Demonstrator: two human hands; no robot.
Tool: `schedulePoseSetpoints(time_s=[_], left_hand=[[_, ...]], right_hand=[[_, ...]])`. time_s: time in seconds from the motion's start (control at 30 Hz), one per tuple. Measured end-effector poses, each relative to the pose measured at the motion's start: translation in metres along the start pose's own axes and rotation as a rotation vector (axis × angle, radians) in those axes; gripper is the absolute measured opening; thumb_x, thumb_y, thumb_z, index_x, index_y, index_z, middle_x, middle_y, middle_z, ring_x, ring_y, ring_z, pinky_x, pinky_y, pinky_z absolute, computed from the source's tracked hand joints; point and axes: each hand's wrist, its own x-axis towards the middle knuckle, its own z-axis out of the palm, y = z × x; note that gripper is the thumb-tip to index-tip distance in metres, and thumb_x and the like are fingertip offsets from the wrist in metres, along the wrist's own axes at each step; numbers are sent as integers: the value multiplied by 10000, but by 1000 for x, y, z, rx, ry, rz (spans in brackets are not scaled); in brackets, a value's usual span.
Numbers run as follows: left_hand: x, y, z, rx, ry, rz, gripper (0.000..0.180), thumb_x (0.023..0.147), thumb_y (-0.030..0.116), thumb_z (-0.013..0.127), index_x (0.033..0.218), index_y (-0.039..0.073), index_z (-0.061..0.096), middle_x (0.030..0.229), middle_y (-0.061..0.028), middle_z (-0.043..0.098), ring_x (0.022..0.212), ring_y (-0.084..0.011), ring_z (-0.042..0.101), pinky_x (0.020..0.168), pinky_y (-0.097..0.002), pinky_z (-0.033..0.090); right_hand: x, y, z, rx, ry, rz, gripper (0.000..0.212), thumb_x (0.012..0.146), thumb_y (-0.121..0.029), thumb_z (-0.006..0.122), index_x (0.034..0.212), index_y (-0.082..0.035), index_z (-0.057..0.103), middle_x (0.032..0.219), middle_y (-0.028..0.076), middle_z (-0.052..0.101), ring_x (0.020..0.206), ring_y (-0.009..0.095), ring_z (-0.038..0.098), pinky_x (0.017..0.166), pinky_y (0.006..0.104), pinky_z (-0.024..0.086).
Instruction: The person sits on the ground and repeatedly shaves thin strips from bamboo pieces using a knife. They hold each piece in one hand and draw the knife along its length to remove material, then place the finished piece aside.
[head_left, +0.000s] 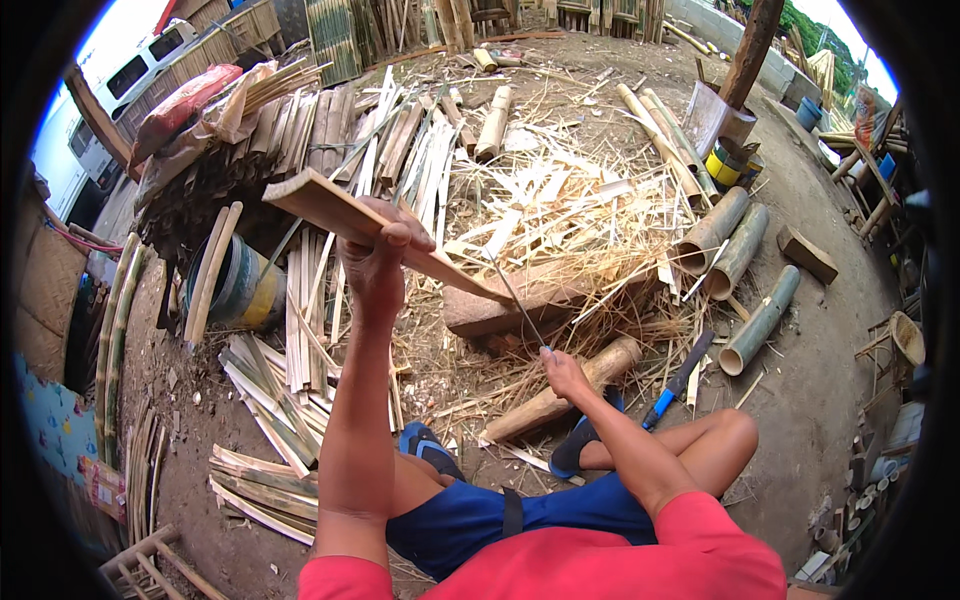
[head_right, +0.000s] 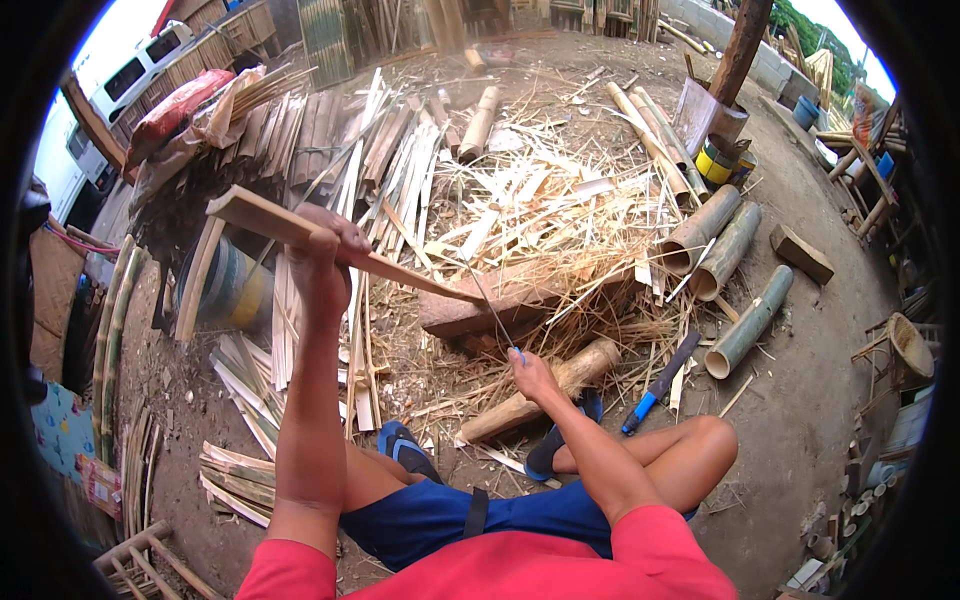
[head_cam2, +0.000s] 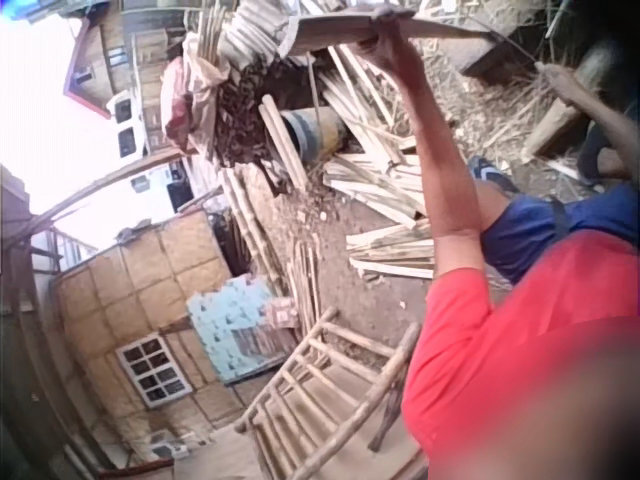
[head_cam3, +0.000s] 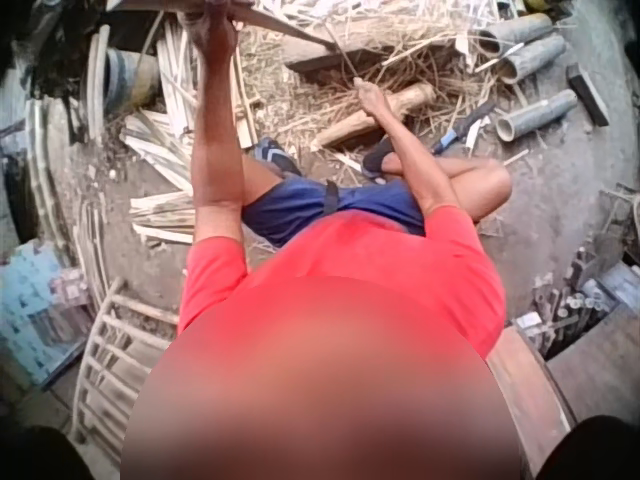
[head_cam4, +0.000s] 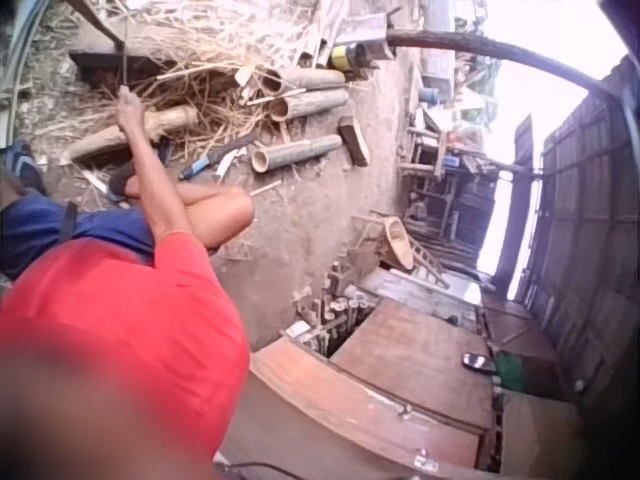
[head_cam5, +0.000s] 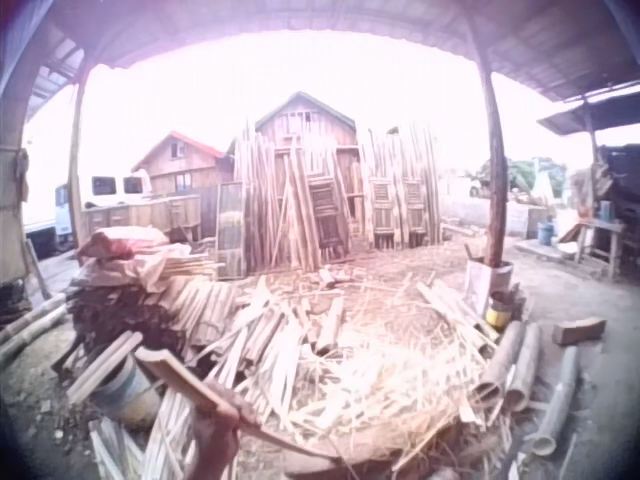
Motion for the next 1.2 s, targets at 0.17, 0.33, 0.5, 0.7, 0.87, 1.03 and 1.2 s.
schedulePoseSetpoints(time_s=[0.17,0.33,0.5,0.7,0.87,1.03,1.2], left_hand=[[-32,-79,-28,131,-40,-252,299,955,329,686,1069,65,604,926,-52,666,948,-162,622,917,-343,470],[-62,-116,-54,609,19,-740,403,979,140,647,1341,30,509,1099,-73,657,954,-164,610,893,-317,479],[-16,-63,-58,488,446,-297,689,986,154,637,1537,93,227,1060,-143,643,839,-167,626,750,-296,540],[12,23,-44,923,96,-35,397,908,315,741,1191,55,641,920,-66,670,846,-136,643,756,-296,514],[-8,7,-29,963,-107,144,196,862,167,774,992,45,691,904,-65,592,797,-174,625,678,-327,504],[-27,-27,-11,787,151,-164,228,923,139,715,1108,19,658,1010,-83,639,889,-182,658,789,-317,544],[-15,-2,0,508,241,84,465,1010,228,604,1369,-28,458,1107,-126,663,988,-201,671,886,-320,530]], right_hand=[[-10,34,31,44,16,146,569,999,-555,415,1004,-42,661,925,242,647,920,412,623,823,464,487],[-12,44,39,252,-53,239,594,1006,-558,421,916,-19,654,754,195,664,713,357,667,716,459,522],[-34,54,34,439,-110,217,529,1012,-559,445,879,-57,545,549,15,449,409,146,472,393,329,418],[-56,35,15,453,-140,318,539,990,-563,487,992,-29,560,604,40,503,435,142,515,389,315,438],[-75,15,10,440,-133,285,451,968,-403,597,1200,-31,490,730,69,577,505,147,593,425,312,484],[-86,16,23,534,-109,220,385,959,-251,616,1243,-52,448,743,73,592,526,148,628,454,304,516],[-82,-1,13,87,30,13,371,968,-206,571,1291,-68,450,918,195,659,749,352,684,670,438,542]])
